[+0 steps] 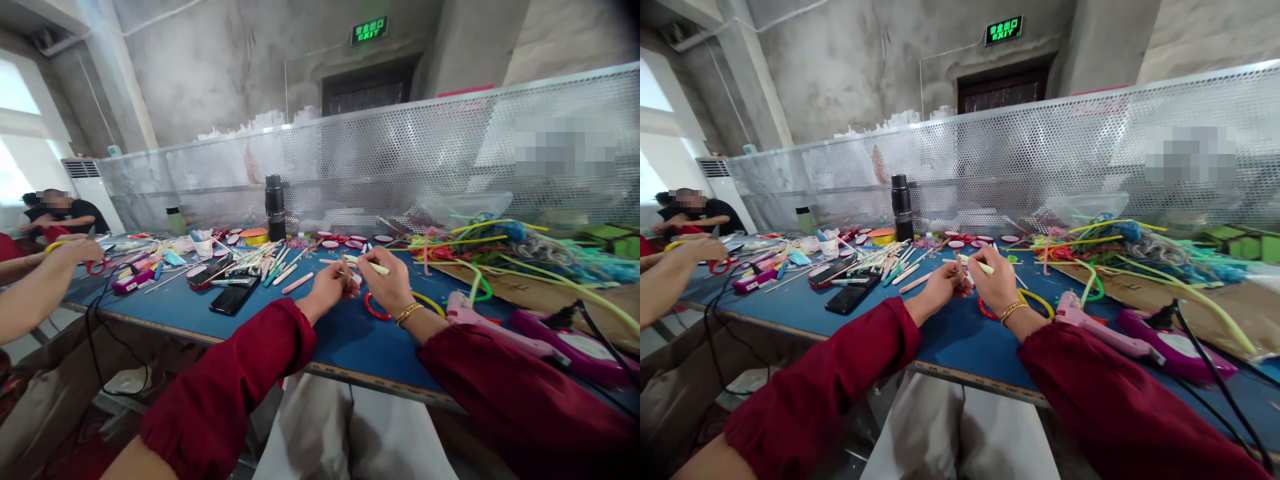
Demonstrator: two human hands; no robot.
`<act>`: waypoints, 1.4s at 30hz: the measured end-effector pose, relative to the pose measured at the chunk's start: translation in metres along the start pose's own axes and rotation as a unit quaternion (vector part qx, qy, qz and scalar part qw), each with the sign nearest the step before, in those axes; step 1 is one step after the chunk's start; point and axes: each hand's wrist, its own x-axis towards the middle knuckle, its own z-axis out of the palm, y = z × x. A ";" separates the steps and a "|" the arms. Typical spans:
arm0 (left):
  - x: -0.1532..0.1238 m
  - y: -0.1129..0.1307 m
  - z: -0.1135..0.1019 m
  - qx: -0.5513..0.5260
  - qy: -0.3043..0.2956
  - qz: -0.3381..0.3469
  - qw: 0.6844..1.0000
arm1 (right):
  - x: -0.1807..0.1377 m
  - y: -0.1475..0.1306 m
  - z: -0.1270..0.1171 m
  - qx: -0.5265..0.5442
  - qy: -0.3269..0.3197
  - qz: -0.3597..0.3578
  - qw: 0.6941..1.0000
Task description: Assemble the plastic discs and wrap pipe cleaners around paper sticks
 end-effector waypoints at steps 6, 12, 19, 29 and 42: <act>0.001 -0.001 0.000 -0.002 0.002 0.006 1.000 | 0.000 -0.001 -0.001 -0.004 -0.001 0.002 1.000; 0.002 -0.001 0.000 -0.006 0.013 -0.003 1.000 | 0.000 -0.003 -0.001 -0.007 -0.001 0.002 1.000; 0.002 0.000 0.000 -0.001 0.011 -0.002 1.000 | 0.001 -0.005 -0.001 0.005 0.010 0.005 1.000; 0.003 -0.002 -0.001 -0.003 0.010 -0.006 1.000 | 0.000 -0.005 -0.001 0.009 0.005 0.007 1.000; 0.001 -0.001 0.000 -0.002 0.012 -0.006 1.000 | -0.001 -0.007 0.000 -0.006 0.004 0.005 1.000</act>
